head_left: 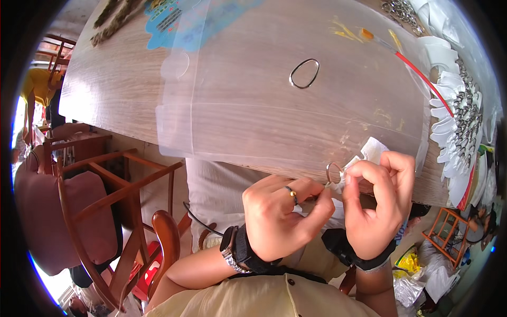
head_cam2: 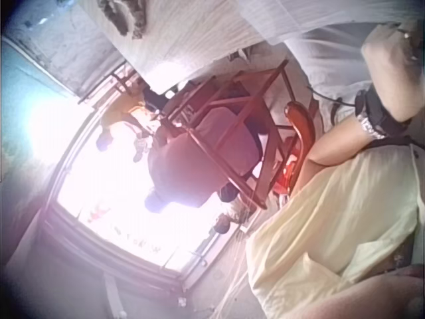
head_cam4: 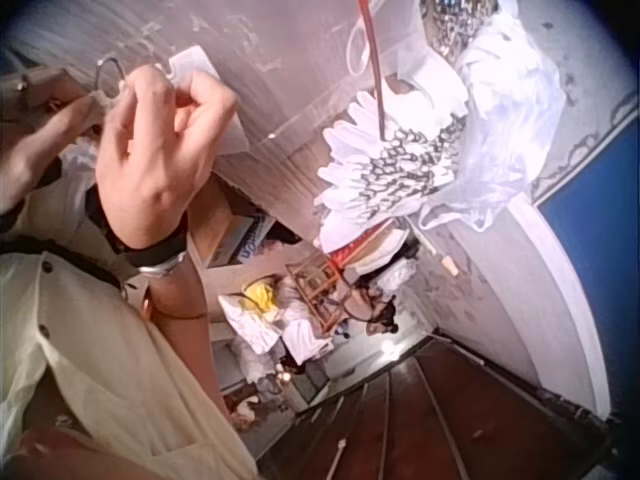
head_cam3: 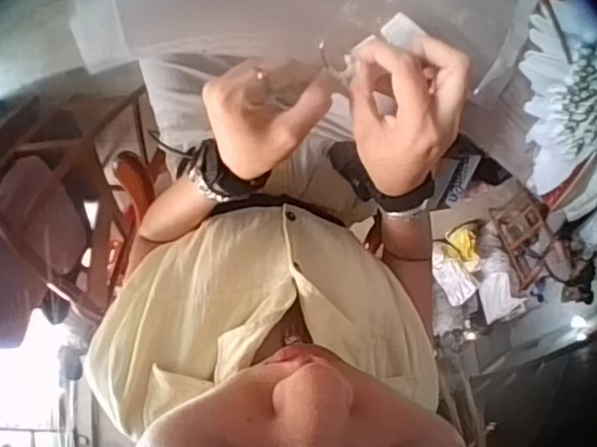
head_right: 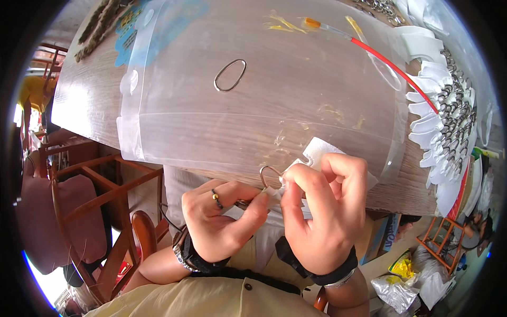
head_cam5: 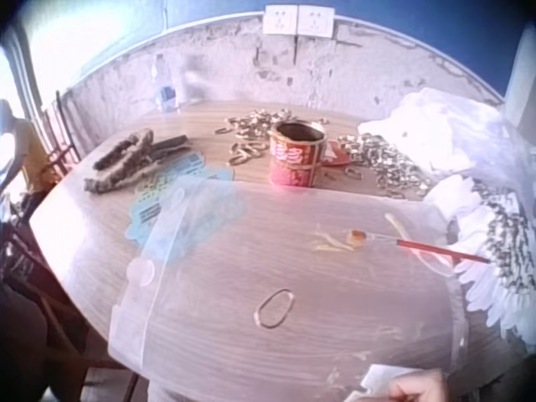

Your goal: Applying glue to a white shoe component with a brush and attaching metal eyelet rings.

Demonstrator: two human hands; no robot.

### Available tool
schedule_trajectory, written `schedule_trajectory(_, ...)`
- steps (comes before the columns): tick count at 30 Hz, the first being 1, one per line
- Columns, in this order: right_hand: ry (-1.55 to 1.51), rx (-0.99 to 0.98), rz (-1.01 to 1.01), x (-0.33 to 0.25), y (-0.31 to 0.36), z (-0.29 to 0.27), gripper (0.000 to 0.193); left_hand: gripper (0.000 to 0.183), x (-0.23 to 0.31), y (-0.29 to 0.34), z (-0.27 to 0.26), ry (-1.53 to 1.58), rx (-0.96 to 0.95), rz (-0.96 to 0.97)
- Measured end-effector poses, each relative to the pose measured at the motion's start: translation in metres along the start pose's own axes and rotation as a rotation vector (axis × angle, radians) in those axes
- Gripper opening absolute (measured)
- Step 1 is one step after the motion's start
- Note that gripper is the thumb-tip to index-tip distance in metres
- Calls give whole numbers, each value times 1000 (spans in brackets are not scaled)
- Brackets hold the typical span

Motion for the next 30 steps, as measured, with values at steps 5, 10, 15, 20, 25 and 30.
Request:
schedule_trajectory(5,33,-53,2,1,0,4,30,5,0,0,0,-9,7,6)
schedule_trajectory(10,62,-89,-18,-1,-2,5,29,5,-1,1,0,-6,3,-12)
schedule_trajectory(15,63,-133,-61,-3,-7,3,26,5,0,0,0,-21,6,-5)
schedule_trajectory(20,125,-184,-173,-13,-18,0,24,6,2,0,-1,-52,11,13)
schedule_trajectory(25,137,-229,-233,-18,-24,1,21,7,2,0,0,-68,19,30)
schedule_trajectory(30,115,-261,-263,-19,-26,1,18,7,3,0,-1,-59,22,30)
Point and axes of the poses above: each hand's wrist, its own y-axis away from the middle knuckle, its own z-axis out of the palm, x = y × z, the point moved 10 cm from there along -y, towards the middle knuckle, and after that the axes turned 9 degrees about -x, right-handed, at the moved point
